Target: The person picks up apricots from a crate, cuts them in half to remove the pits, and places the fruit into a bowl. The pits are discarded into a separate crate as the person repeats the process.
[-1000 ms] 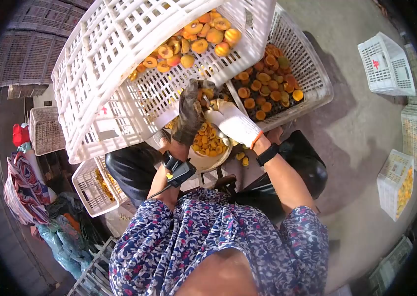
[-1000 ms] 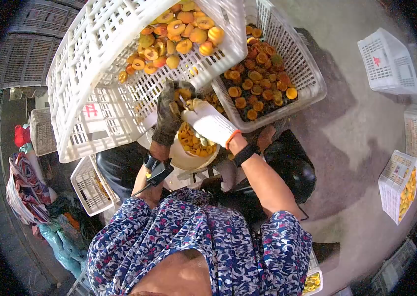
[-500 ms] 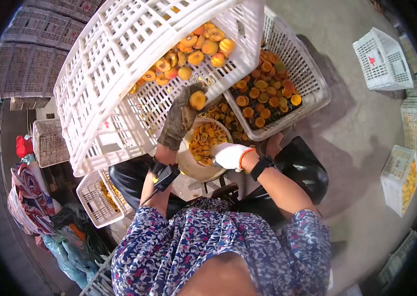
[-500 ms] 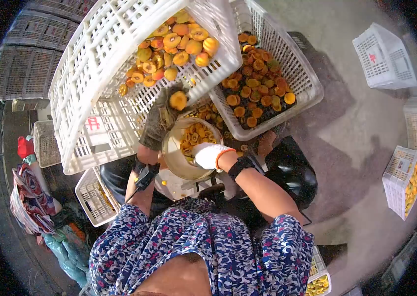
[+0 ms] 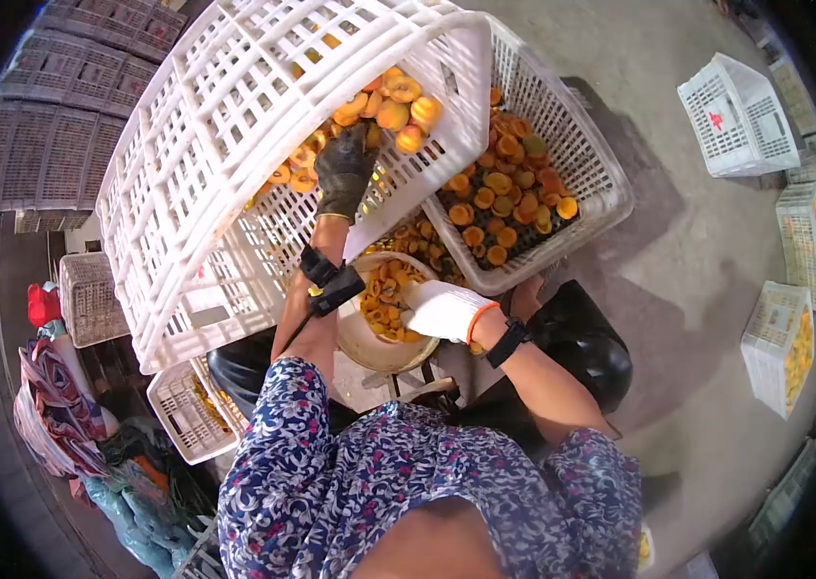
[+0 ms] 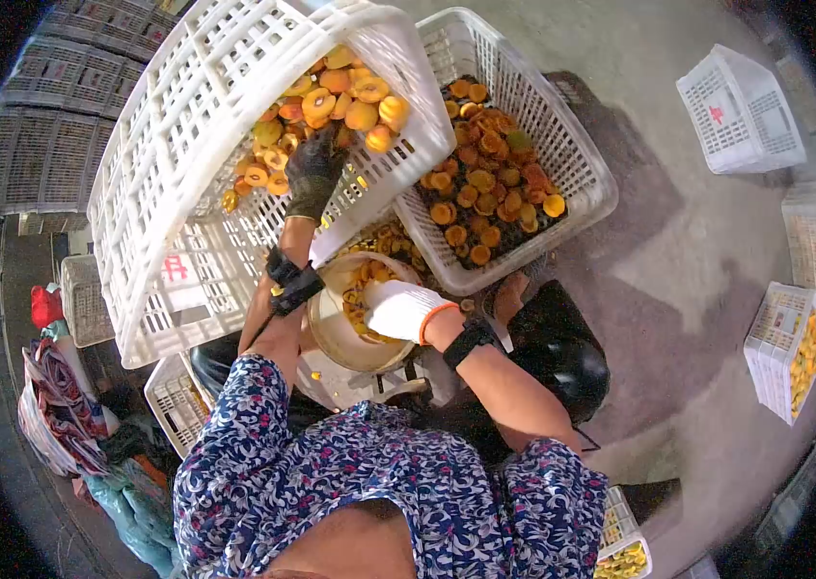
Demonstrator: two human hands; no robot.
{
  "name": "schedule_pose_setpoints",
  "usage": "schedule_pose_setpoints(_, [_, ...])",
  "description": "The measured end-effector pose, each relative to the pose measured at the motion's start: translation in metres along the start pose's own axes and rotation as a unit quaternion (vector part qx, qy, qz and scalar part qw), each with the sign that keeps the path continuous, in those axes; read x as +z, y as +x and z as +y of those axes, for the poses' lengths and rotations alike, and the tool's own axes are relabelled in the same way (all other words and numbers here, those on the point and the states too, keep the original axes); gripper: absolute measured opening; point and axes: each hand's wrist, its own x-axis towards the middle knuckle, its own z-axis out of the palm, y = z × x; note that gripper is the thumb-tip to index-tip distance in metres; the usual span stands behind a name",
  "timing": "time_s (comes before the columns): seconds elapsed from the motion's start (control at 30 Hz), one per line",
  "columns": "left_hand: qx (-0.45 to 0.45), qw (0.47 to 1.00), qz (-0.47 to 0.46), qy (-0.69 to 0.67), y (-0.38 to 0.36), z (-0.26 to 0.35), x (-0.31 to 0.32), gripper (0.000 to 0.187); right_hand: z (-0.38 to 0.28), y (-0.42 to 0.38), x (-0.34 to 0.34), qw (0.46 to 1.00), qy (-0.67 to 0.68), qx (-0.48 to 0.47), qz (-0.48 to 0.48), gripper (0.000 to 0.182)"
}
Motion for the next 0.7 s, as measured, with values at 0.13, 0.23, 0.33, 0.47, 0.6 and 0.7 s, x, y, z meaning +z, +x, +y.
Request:
schedule_pose_setpoints(0.13, [-0.079,0.971,-0.096,-0.205,-0.007,-0.004,-0.037,0.045,-0.002,0.012,-0.016,0.992,0.066,0.043,0.100,0.033])
schedule_pose_setpoints(0.23, [-0.108,0.764,-0.116,-0.626,-0.035,0.006,-0.067,0.055,-0.010,0.008,-0.037,0.883,0.404,0.097,0.218,0.028])
schedule_pose_setpoints(0.33, [-0.162,0.538,-0.147,-0.814,-0.071,0.044,-0.100,0.060,-0.013,0.007,-0.052,0.809,0.522,0.047,0.268,0.028])
schedule_pose_setpoints(0.47, [-0.118,0.578,-0.226,-0.775,-0.086,0.066,-0.103,0.049,-0.015,-0.002,-0.058,0.766,0.585,-0.010,0.266,0.025])
schedule_pose_setpoints(0.6, [-0.039,0.819,-0.169,-0.547,-0.087,0.068,-0.096,0.047,-0.024,-0.010,-0.062,0.770,0.572,-0.020,0.280,0.023])
schedule_pose_setpoints(0.7, [-0.031,0.822,-0.140,-0.551,-0.090,0.082,-0.098,0.045,-0.032,-0.021,-0.070,0.806,0.531,0.028,0.260,0.020])
